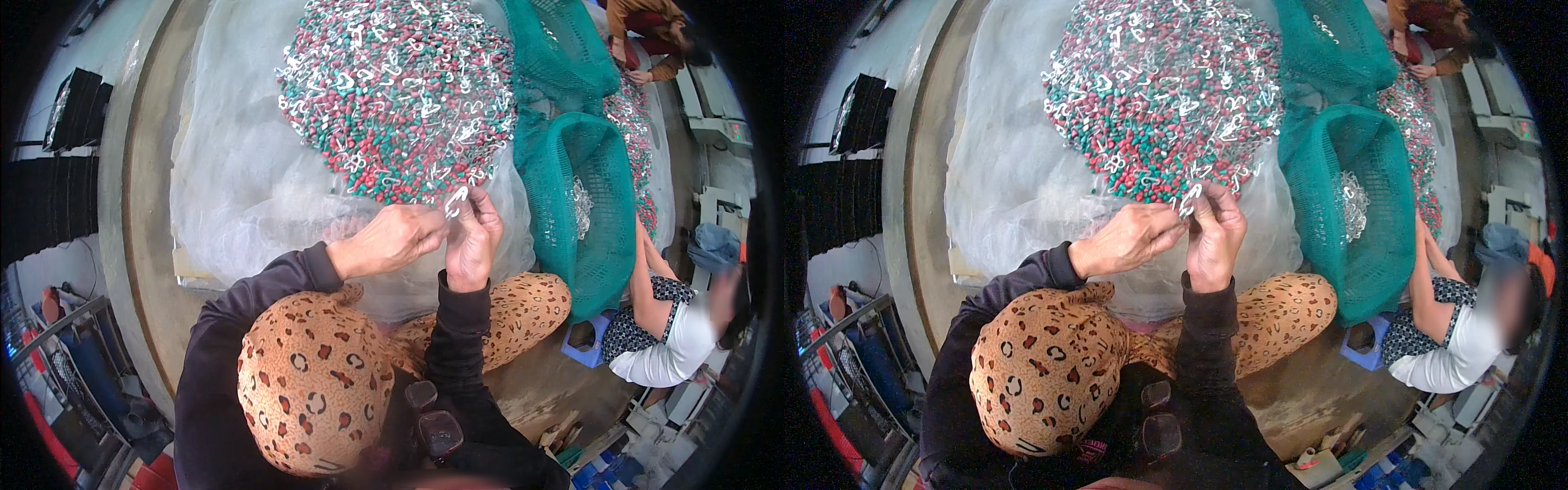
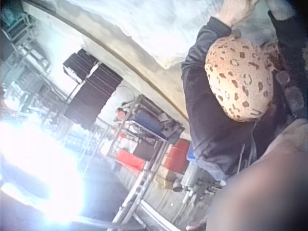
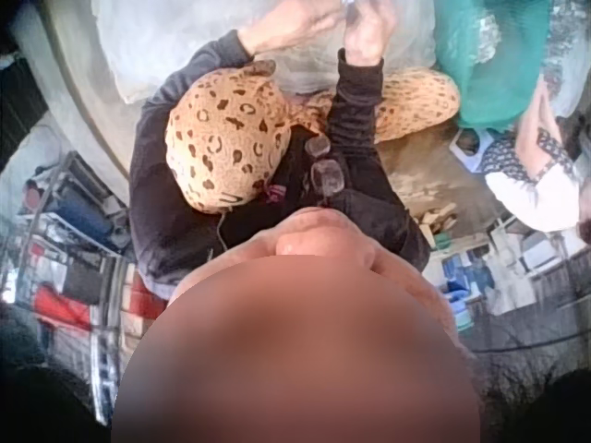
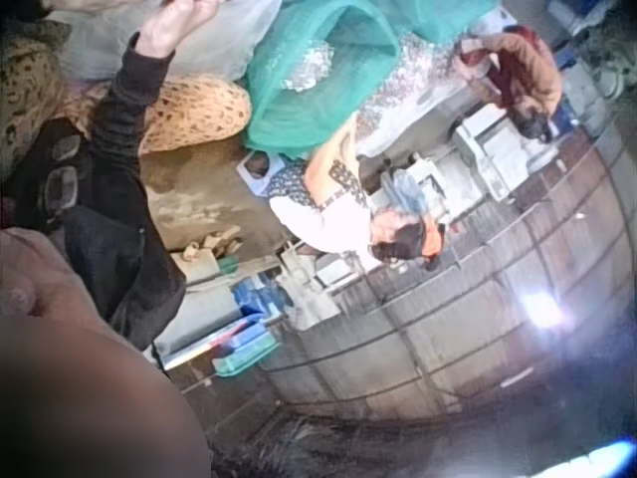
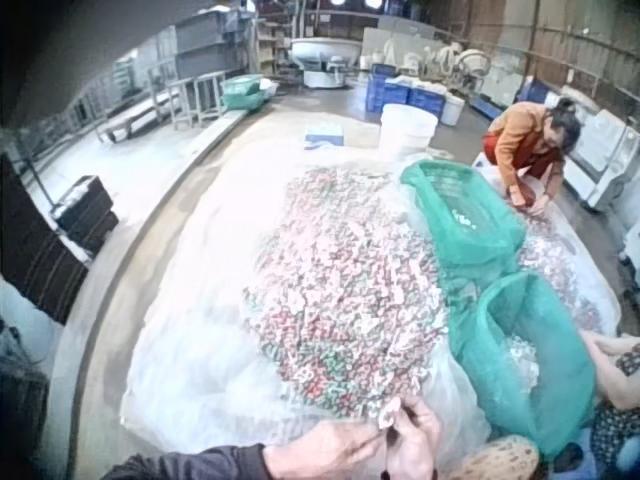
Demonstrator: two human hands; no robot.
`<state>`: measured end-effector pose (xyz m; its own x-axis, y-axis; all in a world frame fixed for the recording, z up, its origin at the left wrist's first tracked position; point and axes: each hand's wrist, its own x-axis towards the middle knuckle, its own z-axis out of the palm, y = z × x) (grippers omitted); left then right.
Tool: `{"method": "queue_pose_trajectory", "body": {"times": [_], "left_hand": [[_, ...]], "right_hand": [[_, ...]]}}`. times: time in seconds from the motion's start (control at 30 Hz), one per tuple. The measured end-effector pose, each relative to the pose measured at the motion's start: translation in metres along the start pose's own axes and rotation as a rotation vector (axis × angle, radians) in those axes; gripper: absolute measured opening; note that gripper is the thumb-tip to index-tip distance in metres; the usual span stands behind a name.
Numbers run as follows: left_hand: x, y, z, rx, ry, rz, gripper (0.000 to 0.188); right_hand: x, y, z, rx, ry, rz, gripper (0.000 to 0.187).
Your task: The person sits on the floor and sorts small plastic clips from a large pile, separating them by hand and placing them into green baskets. Other workers are visible nearby performing similar sorting tasks.
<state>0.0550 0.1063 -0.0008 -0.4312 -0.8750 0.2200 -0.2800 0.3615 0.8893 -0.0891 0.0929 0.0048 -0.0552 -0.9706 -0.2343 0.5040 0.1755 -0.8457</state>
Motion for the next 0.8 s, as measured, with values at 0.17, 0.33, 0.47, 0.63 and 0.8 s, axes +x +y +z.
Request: {"method": "queue_pose_trajectory", "body": {"times": [0.17,0.33,0.47,0.63,0.8], "left_hand": [[-0.006,-0.002,-0.002,-0.072,0.109,-0.307,0.025],[-0.003,-0.002,-0.004,-0.042,0.160,-0.335,0.025],[0.003,0.000,-0.006,0.231,0.251,-0.064,0.019],[0.009,0.009,-0.004,0.289,0.257,0.133,0.012],[0.007,0.011,-0.004,0.249,0.292,0.072,0.012]], "right_hand": [[0.007,0.006,0.004,-0.312,-0.125,-0.148,0.022],[0.008,-0.012,-0.006,-0.609,-0.174,-0.155,0.014],[0.006,-0.023,-0.013,-0.749,-0.215,-0.235,0.013],[0.015,-0.024,-0.011,-0.837,-0.165,-0.474,0.012],[0.019,-0.027,-0.008,-1.095,-0.283,-0.716,0.017]]}}
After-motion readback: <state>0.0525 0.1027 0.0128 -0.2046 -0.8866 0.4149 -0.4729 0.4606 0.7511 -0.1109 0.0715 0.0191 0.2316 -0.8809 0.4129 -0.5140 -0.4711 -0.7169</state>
